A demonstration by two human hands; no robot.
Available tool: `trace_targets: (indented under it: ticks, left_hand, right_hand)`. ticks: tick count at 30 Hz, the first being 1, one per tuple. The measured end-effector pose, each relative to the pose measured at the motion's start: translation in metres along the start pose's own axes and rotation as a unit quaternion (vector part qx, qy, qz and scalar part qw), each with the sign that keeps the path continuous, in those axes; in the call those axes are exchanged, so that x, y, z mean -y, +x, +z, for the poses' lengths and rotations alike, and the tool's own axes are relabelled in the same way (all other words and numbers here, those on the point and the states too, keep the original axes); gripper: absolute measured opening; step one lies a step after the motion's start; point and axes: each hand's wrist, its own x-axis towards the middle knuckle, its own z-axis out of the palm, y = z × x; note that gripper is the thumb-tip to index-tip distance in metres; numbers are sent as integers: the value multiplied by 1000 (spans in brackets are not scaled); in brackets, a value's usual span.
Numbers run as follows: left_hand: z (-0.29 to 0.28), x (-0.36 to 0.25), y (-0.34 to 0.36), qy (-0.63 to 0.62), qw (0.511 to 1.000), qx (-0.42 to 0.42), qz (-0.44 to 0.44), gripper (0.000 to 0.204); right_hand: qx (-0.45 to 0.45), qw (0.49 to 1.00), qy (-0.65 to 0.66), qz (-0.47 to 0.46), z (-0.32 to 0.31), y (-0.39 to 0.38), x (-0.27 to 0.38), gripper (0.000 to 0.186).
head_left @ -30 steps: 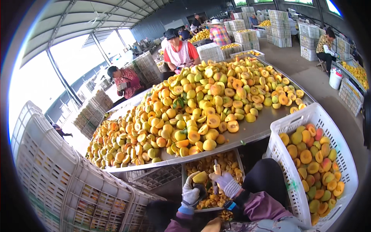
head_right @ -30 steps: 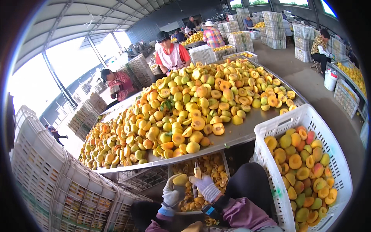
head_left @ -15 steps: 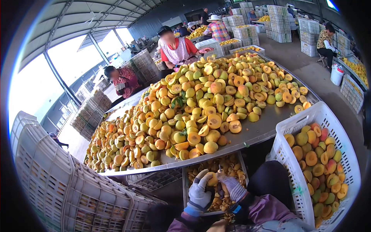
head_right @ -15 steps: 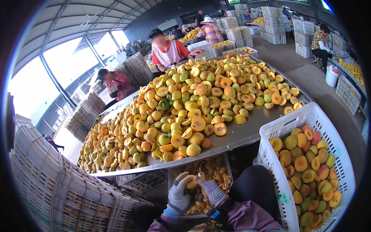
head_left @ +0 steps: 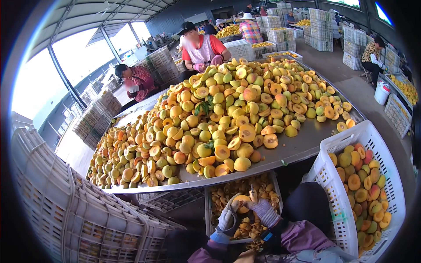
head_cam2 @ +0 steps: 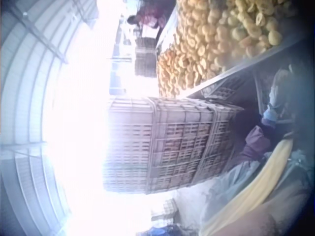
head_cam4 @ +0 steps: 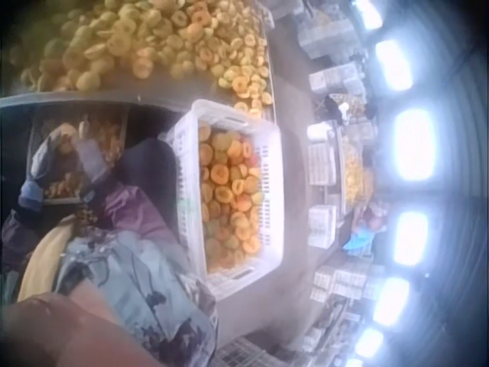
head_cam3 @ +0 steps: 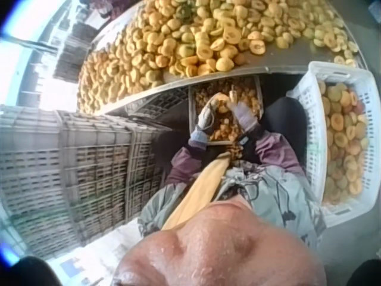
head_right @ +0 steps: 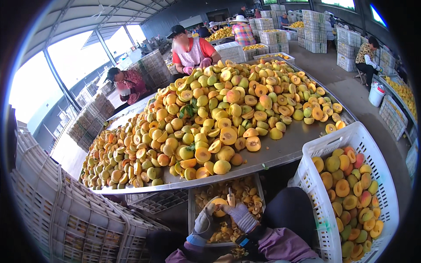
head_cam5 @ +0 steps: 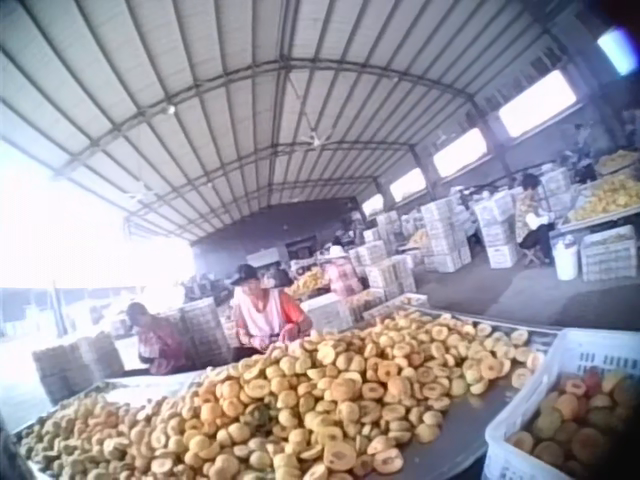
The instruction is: The person pits peaches at a processing station. Using a small handheld pitter, they remove the seeds from several peaches one by one, dropping the pitted fruit and the seeds into separate bins below the table.
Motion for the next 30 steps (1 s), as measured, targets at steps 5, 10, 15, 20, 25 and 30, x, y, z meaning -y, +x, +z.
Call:
trace_targets:
  ticks: [5,10,15,20,25,30]
  left_hand:
    - [7,-10,2,-342,928,12,-147,46]
    - [7,11,7,-336,930,-12,-149,47]
    - [7,22,9,-285,949,-22,-135,46]
    - [8,23,8,-263,952,-34,-153,46]
    - [5,32,9,-246,958,-37,-145,44]
    - [6,34,8,-298,945,-30,-131,43]
  right_hand:
    - [-20,990,-51,-132,0,8,-16,30]
    - [-114,972,-194,-71,-3,21,-25,42]
    - [-125,965,-205,-105,-7,26,-37,43]
    - [-114,966,-199,-123,-7,26,-39,43]
    - [-125,956,-223,-141,-4,24,-35,34]
    - [-104,979,-148,-95,-2,22,-30,31]
